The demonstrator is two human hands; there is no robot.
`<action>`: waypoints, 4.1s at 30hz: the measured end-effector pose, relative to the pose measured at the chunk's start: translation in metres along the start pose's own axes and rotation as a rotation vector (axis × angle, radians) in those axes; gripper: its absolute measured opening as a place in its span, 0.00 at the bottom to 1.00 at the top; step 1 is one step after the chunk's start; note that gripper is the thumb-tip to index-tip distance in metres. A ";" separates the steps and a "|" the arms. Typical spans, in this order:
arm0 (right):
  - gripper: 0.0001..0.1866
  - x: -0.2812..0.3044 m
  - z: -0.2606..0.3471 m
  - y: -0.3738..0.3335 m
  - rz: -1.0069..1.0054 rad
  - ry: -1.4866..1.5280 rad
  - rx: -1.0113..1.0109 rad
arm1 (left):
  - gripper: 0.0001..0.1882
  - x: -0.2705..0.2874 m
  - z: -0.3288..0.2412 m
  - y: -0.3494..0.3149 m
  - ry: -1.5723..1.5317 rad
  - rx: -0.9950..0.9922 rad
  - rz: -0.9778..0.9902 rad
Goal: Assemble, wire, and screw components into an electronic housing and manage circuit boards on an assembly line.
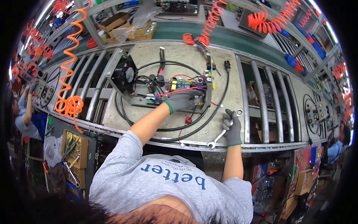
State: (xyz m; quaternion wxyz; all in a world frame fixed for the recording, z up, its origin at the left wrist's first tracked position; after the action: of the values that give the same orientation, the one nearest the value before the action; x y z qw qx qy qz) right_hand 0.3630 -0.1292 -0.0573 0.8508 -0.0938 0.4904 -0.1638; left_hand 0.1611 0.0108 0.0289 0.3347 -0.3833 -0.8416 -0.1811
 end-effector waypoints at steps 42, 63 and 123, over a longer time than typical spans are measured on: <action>0.17 0.009 -0.010 0.012 -0.322 0.013 0.274 | 0.20 -0.010 -0.008 -0.004 0.288 -0.203 -0.134; 0.24 0.004 -0.027 -0.147 -0.575 -1.337 0.803 | 0.17 -0.095 -0.114 -0.009 0.047 -0.460 -0.014; 0.14 0.136 -0.037 -1.380 -2.868 -0.871 0.585 | 0.13 -0.784 -1.130 -0.690 0.010 -1.687 0.914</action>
State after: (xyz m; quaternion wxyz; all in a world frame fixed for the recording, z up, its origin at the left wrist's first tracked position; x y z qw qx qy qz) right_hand 0.1365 -1.4612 0.2572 0.0412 -0.3480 -0.3403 -0.8726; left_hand 0.4898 -1.4766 0.2484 -0.0097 -0.7886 -0.2016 -0.5808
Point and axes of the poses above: each hand's wrist, its own y-axis towards the middle knuckle, its own x-axis out of the back of the hand, z = x × y, the point moved 7 cm from there along y, towards the middle knuckle, and after that the axes turned 3 degrees about -z, right-handed, at the moved point
